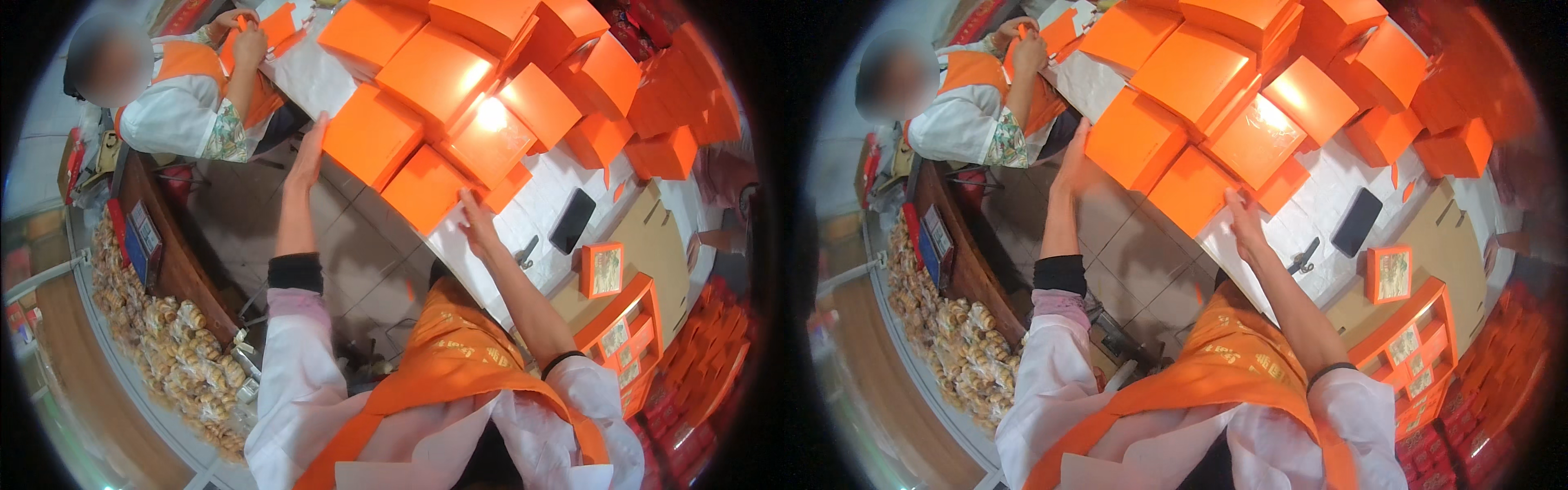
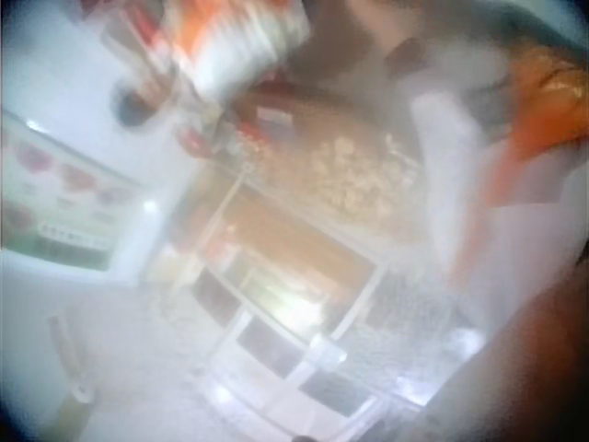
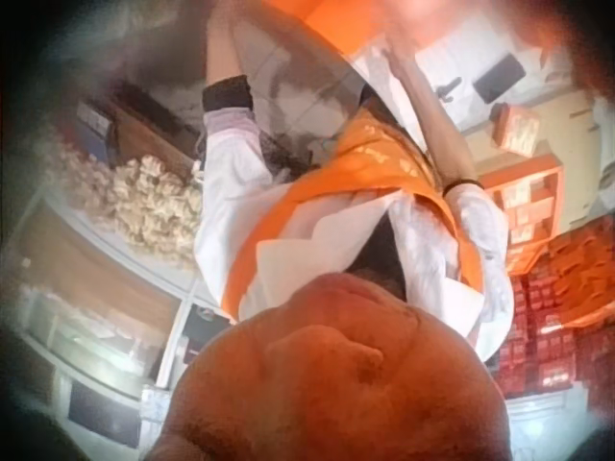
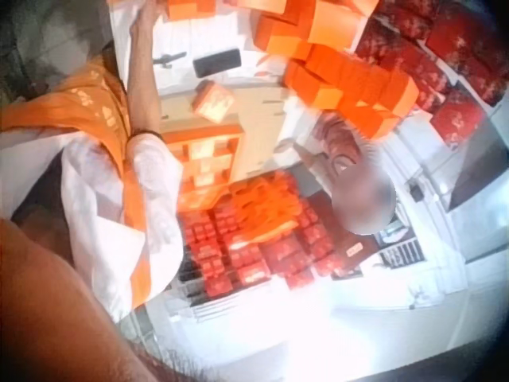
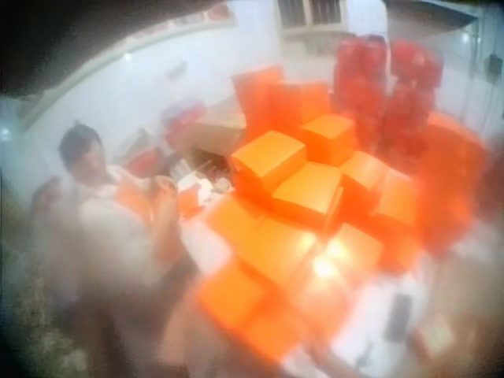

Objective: The person assembles flat orange cardboard trays by folding their sides upright. They then pick up small orange boxes from a pile and place them into the compartments of the assembled trays. The process is repeated multiple times, with the person handling the boxes and trays by hand.

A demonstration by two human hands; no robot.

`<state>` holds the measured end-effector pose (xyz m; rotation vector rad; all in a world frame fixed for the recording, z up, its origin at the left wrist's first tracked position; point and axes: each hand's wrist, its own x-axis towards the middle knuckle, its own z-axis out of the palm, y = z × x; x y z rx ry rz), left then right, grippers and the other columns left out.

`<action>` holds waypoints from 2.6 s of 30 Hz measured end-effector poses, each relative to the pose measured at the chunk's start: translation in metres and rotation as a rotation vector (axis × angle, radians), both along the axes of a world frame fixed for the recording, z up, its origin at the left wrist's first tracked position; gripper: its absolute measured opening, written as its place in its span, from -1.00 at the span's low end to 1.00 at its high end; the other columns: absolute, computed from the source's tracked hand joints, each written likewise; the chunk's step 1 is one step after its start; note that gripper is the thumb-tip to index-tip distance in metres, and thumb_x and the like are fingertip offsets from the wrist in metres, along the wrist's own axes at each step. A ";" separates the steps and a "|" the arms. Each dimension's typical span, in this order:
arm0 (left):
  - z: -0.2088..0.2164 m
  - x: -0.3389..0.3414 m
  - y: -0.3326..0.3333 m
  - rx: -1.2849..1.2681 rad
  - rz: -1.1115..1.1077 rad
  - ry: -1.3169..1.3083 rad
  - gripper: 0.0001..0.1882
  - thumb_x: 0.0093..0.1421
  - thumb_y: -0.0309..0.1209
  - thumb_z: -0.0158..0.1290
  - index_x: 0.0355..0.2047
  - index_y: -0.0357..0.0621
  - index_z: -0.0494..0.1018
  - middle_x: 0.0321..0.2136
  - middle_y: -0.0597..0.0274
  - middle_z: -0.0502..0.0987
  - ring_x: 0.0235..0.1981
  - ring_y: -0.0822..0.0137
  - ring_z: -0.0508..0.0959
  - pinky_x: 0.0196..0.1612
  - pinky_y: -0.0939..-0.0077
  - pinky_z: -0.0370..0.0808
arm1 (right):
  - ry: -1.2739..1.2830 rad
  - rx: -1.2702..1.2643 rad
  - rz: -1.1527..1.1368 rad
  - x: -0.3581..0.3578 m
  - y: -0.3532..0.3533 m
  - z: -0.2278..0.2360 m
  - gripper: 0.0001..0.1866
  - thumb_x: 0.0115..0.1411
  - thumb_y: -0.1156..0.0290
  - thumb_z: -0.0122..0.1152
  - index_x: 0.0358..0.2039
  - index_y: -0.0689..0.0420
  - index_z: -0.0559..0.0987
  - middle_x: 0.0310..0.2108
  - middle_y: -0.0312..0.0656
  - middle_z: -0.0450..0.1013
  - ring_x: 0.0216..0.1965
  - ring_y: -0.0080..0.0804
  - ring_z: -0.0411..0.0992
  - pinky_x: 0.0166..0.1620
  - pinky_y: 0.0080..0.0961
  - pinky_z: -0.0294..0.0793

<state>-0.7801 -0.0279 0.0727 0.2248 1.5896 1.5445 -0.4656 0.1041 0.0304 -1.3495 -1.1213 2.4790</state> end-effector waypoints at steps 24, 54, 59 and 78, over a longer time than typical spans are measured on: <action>0.086 0.276 0.007 0.245 -0.151 -0.428 -0.44 0.19 -0.17 -0.04 0.12 -0.16 0.12 0.08 0.18 0.21 0.11 0.32 0.22 0.14 0.37 0.20 | 0.433 -0.400 -0.004 0.120 -0.002 0.104 -0.42 0.25 0.03 -0.14 0.17 0.11 0.15 0.13 -0.22 0.18 0.14 -0.42 0.16 0.14 -0.41 0.21; 0.054 0.714 0.107 -0.096 -0.530 -0.643 -0.53 0.17 -0.22 -0.01 0.06 -0.06 0.23 0.01 0.24 0.36 0.01 0.22 0.39 0.03 0.16 0.37 | 0.225 -0.245 -1.782 0.673 -0.112 0.038 -0.66 0.10 0.28 0.17 -0.14 0.04 0.33 -0.18 -0.28 0.28 -0.19 -0.46 0.27 -0.10 -0.38 0.28; 0.043 0.726 0.093 -0.181 -0.608 -0.617 -0.51 0.17 -0.21 -0.01 0.07 -0.08 0.21 0.01 0.23 0.35 0.02 0.21 0.37 0.05 0.17 0.33 | 0.325 -0.284 -1.910 0.684 -0.101 0.012 -0.61 0.10 0.33 0.18 -0.08 0.03 0.29 -0.10 -0.31 0.24 -0.09 -0.42 0.27 -0.02 -0.33 0.21; 0.043 0.726 0.074 -0.231 -0.699 -0.615 -0.51 0.14 -0.23 0.03 0.05 -0.07 0.22 0.01 0.25 0.35 0.04 0.23 0.35 0.06 0.20 0.31 | 0.213 -0.020 -2.201 0.656 -0.077 -0.018 -0.42 0.11 0.31 0.17 0.08 0.08 0.12 0.10 -0.26 0.12 0.11 -0.39 0.13 0.16 -0.22 0.10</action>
